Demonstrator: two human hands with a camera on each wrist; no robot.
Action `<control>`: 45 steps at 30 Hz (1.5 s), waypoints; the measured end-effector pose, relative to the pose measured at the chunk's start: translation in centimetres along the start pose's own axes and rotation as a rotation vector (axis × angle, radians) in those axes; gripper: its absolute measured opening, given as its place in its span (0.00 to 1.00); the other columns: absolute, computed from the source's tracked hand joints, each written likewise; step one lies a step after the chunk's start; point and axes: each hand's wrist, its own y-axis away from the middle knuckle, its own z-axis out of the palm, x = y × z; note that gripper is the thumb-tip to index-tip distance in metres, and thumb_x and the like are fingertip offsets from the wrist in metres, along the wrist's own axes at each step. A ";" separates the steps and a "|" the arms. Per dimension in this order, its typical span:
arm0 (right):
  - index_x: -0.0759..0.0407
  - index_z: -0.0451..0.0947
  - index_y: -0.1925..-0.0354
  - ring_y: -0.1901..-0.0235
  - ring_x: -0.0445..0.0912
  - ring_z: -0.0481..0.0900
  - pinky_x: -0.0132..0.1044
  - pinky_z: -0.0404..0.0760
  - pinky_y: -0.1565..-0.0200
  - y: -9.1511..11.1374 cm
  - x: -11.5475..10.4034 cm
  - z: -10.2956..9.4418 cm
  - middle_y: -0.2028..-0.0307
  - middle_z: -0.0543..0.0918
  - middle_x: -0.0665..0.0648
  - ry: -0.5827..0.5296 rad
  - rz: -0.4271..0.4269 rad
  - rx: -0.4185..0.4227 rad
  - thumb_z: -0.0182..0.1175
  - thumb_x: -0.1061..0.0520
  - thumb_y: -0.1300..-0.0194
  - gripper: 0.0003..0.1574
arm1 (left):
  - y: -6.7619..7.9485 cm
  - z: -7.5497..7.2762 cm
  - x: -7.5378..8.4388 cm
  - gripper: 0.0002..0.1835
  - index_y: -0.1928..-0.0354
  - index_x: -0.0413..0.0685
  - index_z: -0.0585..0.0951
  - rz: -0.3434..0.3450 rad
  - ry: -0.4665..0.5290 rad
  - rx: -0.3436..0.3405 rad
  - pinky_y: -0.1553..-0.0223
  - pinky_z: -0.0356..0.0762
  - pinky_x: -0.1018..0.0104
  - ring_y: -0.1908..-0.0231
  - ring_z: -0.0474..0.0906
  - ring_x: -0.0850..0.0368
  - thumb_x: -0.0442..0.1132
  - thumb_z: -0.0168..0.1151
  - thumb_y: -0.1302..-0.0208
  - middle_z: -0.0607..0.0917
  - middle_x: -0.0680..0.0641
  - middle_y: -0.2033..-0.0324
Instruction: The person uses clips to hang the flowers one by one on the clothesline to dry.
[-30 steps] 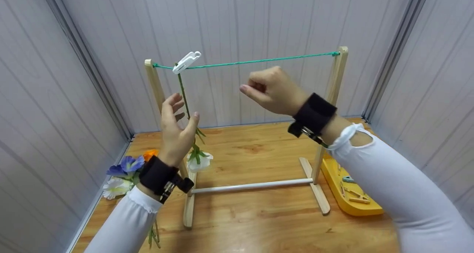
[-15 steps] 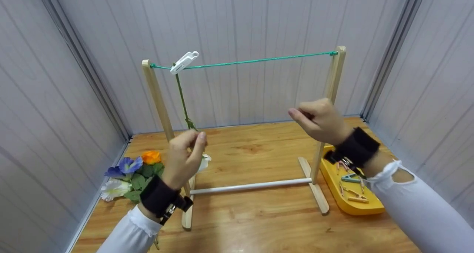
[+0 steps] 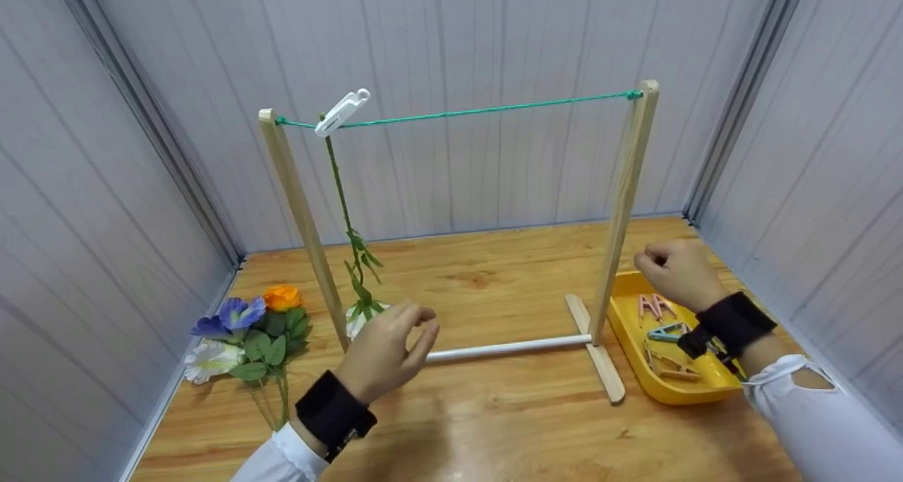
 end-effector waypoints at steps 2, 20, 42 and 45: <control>0.54 0.68 0.82 0.86 0.36 0.61 0.31 0.63 0.79 0.3 1.4 0.0 0.85 0.65 0.45 0.041 0.132 -0.186 0.60 0.62 0.23 0.27 | 0.4 0.5 0.0 0.10 0.48 0.43 0.86 -0.008 -0.034 -0.052 0.57 0.88 0.57 0.60 0.88 0.52 0.40 0.67 0.23 0.90 0.44 0.55; 0.52 0.72 0.84 0.85 0.39 0.63 0.33 0.66 0.75 -1.1 9.4 3.7 0.87 0.66 0.44 0.305 0.387 -0.657 0.68 0.57 0.30 0.26 | 1.9 3.9 0.0 0.19 0.37 0.46 0.82 -0.079 -0.078 -0.291 0.53 0.87 0.56 0.50 0.86 0.53 0.47 0.65 0.21 0.87 0.45 0.46; 0.56 0.73 0.82 0.80 0.46 0.67 0.35 0.67 0.73 -0.3 9.9 3.9 0.84 0.69 0.50 0.345 0.425 -0.675 0.62 0.62 0.33 0.19 | 2.3 4.9 0.0 0.17 0.38 0.45 0.83 -0.090 -0.007 -0.351 0.48 0.87 0.54 0.50 0.87 0.53 0.46 0.64 0.19 0.89 0.47 0.49; 0.59 0.78 0.80 0.80 0.45 0.70 0.35 0.71 0.72 -0.5 9.7 2.9 0.82 0.74 0.51 0.281 0.428 -0.642 0.66 0.62 0.37 0.15 | 2.2 4.9 0.0 0.16 0.39 0.44 0.84 -0.090 0.008 -0.342 0.49 0.87 0.54 0.50 0.88 0.52 0.46 0.62 0.18 0.90 0.46 0.50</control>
